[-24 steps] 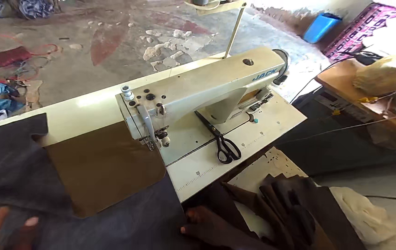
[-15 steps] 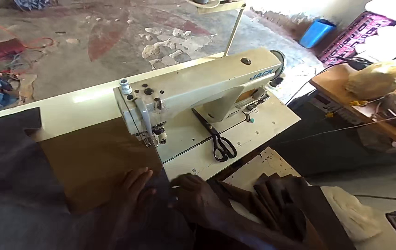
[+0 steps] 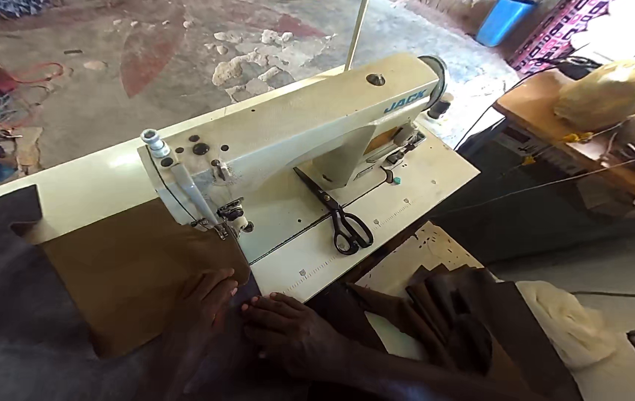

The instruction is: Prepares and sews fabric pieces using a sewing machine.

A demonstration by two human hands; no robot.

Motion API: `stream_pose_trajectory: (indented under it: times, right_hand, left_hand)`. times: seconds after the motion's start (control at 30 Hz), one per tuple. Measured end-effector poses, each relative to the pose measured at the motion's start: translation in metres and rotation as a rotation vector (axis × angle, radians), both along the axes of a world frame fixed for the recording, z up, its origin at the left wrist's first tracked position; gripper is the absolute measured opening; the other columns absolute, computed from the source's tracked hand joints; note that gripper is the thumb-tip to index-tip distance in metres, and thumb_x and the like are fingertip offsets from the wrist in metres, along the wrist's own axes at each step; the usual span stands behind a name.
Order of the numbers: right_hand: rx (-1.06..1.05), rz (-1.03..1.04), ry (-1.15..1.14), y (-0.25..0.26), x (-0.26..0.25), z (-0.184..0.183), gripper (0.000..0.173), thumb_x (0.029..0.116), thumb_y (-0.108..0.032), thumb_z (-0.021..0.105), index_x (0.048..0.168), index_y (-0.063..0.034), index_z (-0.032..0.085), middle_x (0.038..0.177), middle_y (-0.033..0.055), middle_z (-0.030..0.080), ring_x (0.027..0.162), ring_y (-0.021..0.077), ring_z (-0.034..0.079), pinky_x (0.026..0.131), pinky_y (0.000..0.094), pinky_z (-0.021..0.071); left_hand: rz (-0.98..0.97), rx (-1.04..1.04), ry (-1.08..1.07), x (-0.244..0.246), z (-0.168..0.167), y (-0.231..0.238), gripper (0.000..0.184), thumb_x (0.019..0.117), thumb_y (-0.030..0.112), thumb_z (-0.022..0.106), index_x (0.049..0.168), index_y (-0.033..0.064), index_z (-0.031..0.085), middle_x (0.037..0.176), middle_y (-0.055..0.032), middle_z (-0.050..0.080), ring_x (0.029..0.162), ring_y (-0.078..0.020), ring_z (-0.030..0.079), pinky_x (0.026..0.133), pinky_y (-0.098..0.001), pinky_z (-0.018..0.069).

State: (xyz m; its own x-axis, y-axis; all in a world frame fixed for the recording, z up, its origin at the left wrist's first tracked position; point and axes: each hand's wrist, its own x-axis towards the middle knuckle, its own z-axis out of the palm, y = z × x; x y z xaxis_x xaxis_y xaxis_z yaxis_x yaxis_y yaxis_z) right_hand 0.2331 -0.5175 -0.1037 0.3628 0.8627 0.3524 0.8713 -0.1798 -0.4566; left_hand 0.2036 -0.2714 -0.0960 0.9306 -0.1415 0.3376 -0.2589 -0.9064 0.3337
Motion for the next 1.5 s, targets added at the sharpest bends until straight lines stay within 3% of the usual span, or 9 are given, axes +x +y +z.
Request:
stream_pose_trajectory:
  times: [0.37, 0.47, 0.57, 0.7, 0.83, 0.97, 1.1, 1.37, 1.5]
  right_hand:
    - [-0.002, 0.037, 0.024, -0.001, 0.007, 0.006, 0.029, 0.1055, -0.027, 0.054, 0.127, -0.0137, 0.069, 0.147, 0.0054, 0.059, 0.145, 0.0239, 0.046, 0.123, 0.0430, 0.0349]
    - [-0.004, 0.053, 0.077, 0.001, 0.016, 0.014, 0.030, 0.1056, -0.030, 0.055, 0.124, -0.0112, 0.070, 0.142, 0.0060, 0.063, 0.140, 0.0235, 0.052, 0.118, 0.0415, 0.0406]
    - [-0.003, -0.029, 0.100, 0.009, 0.037, 0.028, 0.036, 0.1055, -0.035, 0.056, 0.132, -0.0126, 0.067, 0.139, 0.0070, 0.063, 0.130, 0.0226, 0.058, 0.106, 0.0413, 0.0509]
    - [-0.144, -0.049, -0.058, 0.019, 0.064, 0.024, 0.041, 0.1055, -0.043, 0.052, 0.135, -0.0180, 0.065, 0.144, -0.0003, 0.059, 0.133, 0.0195, 0.053, 0.105, 0.0402, 0.0464]
    - [-0.188, -0.043, -0.128, 0.021, 0.067, 0.020, 0.043, 0.1061, -0.048, 0.048, 0.133, -0.0187, 0.067, 0.139, -0.0005, 0.062, 0.125, 0.0200, 0.057, 0.099, 0.0406, 0.0478]
    - [-0.166, -0.034, -0.144, 0.021, 0.068, 0.017, 0.045, 0.1062, -0.049, 0.048, 0.131, -0.0172, 0.067, 0.138, 0.0015, 0.062, 0.124, 0.0214, 0.057, 0.099, 0.0405, 0.0477]
    - [-0.143, -0.017, -0.137, 0.020, 0.071, 0.014, 0.045, 0.1074, -0.046, 0.046, 0.133, -0.0158, 0.067, 0.140, 0.0013, 0.062, 0.126, 0.0225, 0.056, 0.101, 0.0410, 0.0465]
    - [-0.188, -0.038, -0.168, 0.029, 0.085, 0.015, 0.047, 0.1073, -0.049, 0.043, 0.135, -0.0192, 0.067, 0.144, -0.0022, 0.060, 0.127, 0.0203, 0.055, 0.101, 0.0396, 0.0443]
    - [-0.175, -0.040, -0.164, 0.035, 0.093, 0.015, 0.047, 0.1069, -0.049, 0.045, 0.135, -0.0181, 0.067, 0.144, -0.0018, 0.060, 0.128, 0.0202, 0.054, 0.102, 0.0401, 0.0435]
  left_hand:
    - [0.018, -0.014, -0.031, 0.000, -0.005, -0.004, 0.031, 0.1037, 0.026, 0.049, 0.105, 0.0133, 0.077, 0.123, -0.0033, 0.071, 0.117, -0.0240, 0.065, 0.096, -0.0445, 0.0530]
    - [0.020, -0.019, -0.032, -0.002, -0.007, -0.005, 0.030, 0.1038, 0.026, 0.049, 0.105, 0.0136, 0.077, 0.123, -0.0024, 0.071, 0.117, -0.0236, 0.064, 0.098, -0.0424, 0.0523]
    - [-0.007, -0.032, -0.029, -0.001, -0.002, -0.006, 0.027, 0.1022, 0.022, 0.052, 0.106, 0.0119, 0.077, 0.123, -0.0043, 0.071, 0.116, -0.0251, 0.065, 0.097, -0.0451, 0.0532]
    - [-0.005, -0.176, 0.077, 0.009, 0.013, 0.001, 0.032, 0.1029, 0.033, 0.052, 0.102, 0.0127, 0.077, 0.116, -0.0025, 0.072, 0.108, -0.0185, 0.068, 0.093, -0.0428, 0.0558]
    - [0.106, -0.232, 0.181, 0.053, 0.031, 0.039, 0.040, 0.1042, 0.037, 0.054, 0.123, 0.0066, 0.070, 0.127, -0.0115, 0.068, 0.121, -0.0290, 0.063, 0.104, -0.0552, 0.0497]
    - [0.069, -0.225, 0.205, 0.078, 0.015, 0.062, 0.051, 0.0954, 0.053, 0.061, 0.115, 0.0076, 0.074, 0.118, -0.0101, 0.071, 0.117, -0.0270, 0.064, 0.102, -0.0557, 0.0474]
    - [0.049, -0.160, 0.156, 0.074, 0.000, 0.064, 0.069, 0.0918, 0.066, 0.057, 0.124, 0.0061, 0.071, 0.117, -0.0145, 0.071, 0.112, -0.0321, 0.066, 0.098, -0.0594, 0.0483]
    - [0.134, -0.111, 0.201, 0.081, 0.004, 0.069, 0.066, 0.0929, 0.068, 0.053, 0.107, 0.0066, 0.074, 0.096, -0.0149, 0.072, 0.091, -0.0313, 0.070, 0.081, -0.0614, 0.0531]
    - [0.116, -0.110, 0.167, 0.089, 0.008, 0.072, 0.057, 0.0932, 0.063, 0.055, 0.111, 0.0120, 0.072, 0.102, -0.0100, 0.072, 0.096, -0.0258, 0.070, 0.084, -0.0598, 0.0534]
